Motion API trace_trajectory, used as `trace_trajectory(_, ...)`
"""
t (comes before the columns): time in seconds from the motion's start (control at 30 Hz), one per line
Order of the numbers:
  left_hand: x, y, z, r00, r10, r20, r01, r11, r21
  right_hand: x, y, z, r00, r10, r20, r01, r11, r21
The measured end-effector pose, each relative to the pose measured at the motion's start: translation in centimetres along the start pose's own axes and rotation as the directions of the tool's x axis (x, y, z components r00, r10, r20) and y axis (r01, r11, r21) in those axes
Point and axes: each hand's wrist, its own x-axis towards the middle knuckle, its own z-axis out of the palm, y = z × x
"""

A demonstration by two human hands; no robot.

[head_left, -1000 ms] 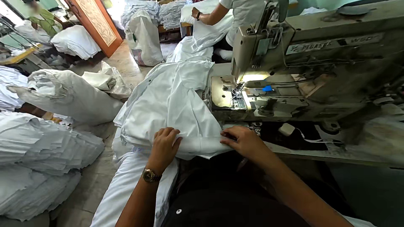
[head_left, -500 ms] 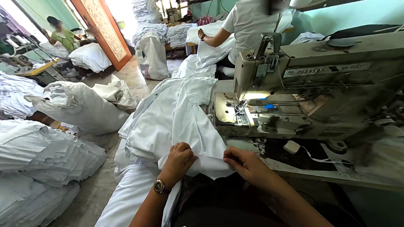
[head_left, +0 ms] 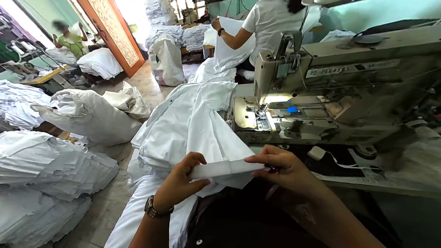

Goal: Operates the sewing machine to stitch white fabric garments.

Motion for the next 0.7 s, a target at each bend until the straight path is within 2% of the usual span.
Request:
trace_trajectory(0.1, -0.2, 0.0, 0.5, 0.997, -0.01, -0.079, 0.02, 0.992, 0.127, -0.3, -0.1, 0.3, 1.0, -0.028, -0.012, 0.025, 0.974, -0.223)
trace_trajectory(0.27, -0.8, 0.0, 0.8, 0.992, 0.06, -0.109, -0.032, 0.97, 0.24, -0.7, -0.4, 0.5, 0.998, -0.068, 0.007, 0.064, 0.91, -0.409)
trace_trajectory(0.6, -2.7, 1.2, 1.4, 0.959, 0.152, -0.239, -0.003, 0.849, 0.528, -0.7, 0.3, 1.0, 0.985, -0.173, 0.015, 0.162, 0.887, -0.432)
trace_trajectory(0.7, -2.1, 1.5, 1.4, 0.933, 0.207, -0.293, 0.002, 0.815, 0.579, -0.7, 0.6, 1.5, 0.989, -0.148, 0.016, 0.14, 0.888, -0.439)
